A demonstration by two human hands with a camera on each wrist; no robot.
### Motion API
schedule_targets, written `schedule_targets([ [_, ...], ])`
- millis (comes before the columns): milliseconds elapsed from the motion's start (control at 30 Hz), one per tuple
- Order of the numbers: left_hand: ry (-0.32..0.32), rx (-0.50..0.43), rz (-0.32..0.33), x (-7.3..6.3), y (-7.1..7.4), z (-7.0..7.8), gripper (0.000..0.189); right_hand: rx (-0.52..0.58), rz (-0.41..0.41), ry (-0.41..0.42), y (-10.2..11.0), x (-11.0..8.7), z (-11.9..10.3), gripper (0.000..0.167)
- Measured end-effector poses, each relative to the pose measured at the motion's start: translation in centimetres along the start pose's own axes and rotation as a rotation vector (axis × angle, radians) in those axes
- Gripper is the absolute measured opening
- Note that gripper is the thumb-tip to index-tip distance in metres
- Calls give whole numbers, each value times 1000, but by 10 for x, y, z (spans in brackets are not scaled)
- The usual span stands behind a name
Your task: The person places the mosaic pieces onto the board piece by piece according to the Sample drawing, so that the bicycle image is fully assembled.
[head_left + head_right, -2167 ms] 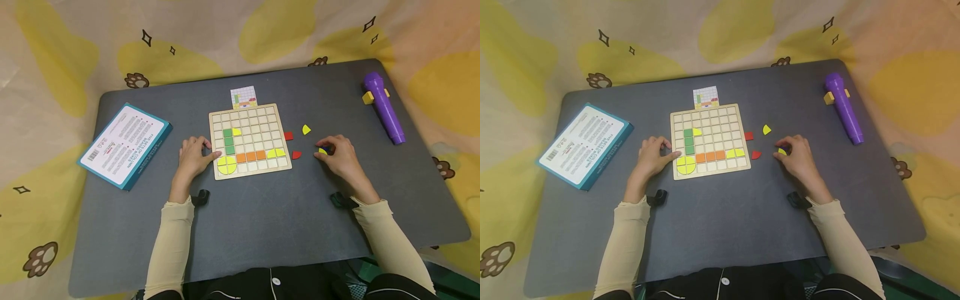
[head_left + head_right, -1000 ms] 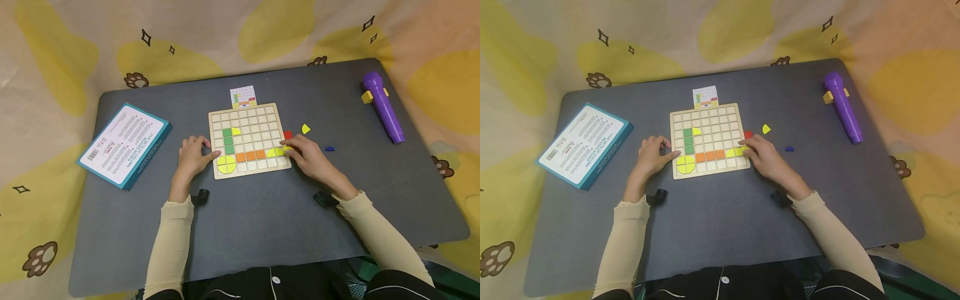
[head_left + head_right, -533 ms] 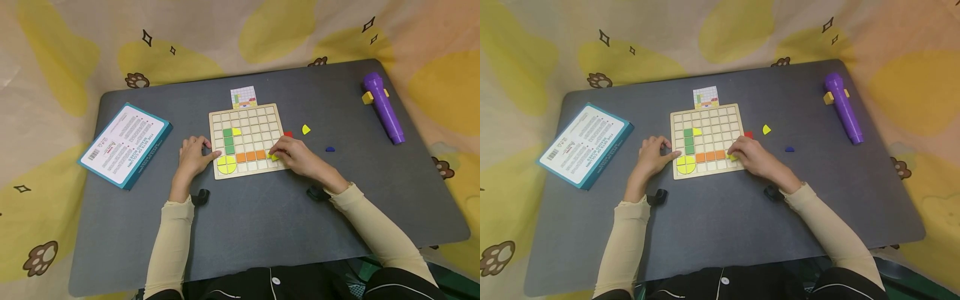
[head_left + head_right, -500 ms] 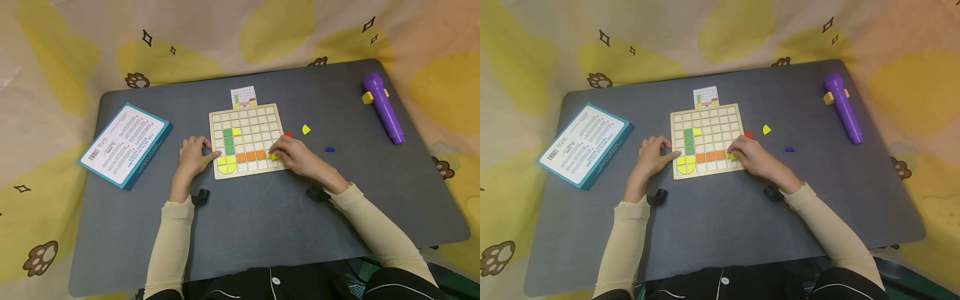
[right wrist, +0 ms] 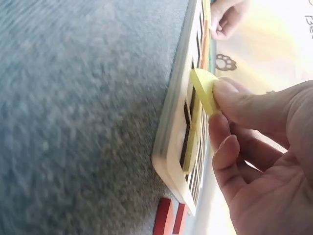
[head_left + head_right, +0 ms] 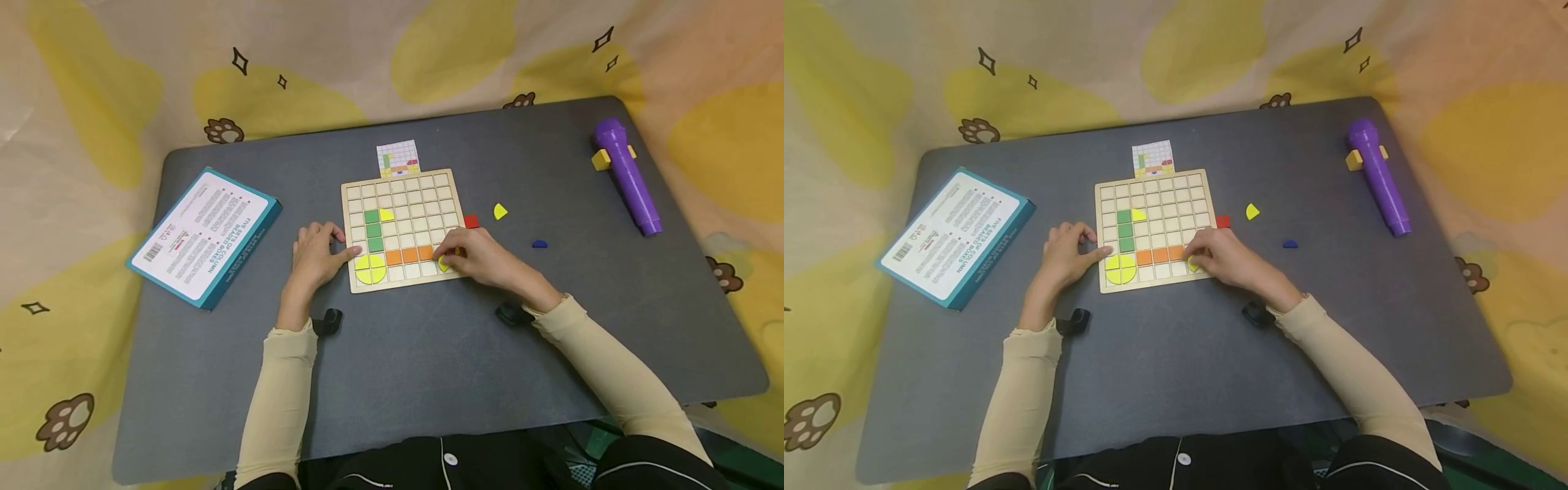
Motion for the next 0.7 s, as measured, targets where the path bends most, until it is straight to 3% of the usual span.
schedule_targets([
  [167, 1, -5, 1, 0, 0, -1, 41, -14, -34, 36, -6, 3, 0, 20],
  [433, -2, 1, 1, 1, 0, 0, 41, -38, 24, -63, -7, 2, -2, 18],
  [700, -5, 1, 3, 0, 0, -1, 41, -51, 23, -114, 0, 1, 0, 17],
])
Point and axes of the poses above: each hand's wrist, its own x-axis towards the middle knuckle, its own y-axis out of the back of the hand, z = x × y, the point moved 1 cm from there along x, towards the middle knuckle, and after that the axes turned 6 degrees about x, right-handed, at the moved point
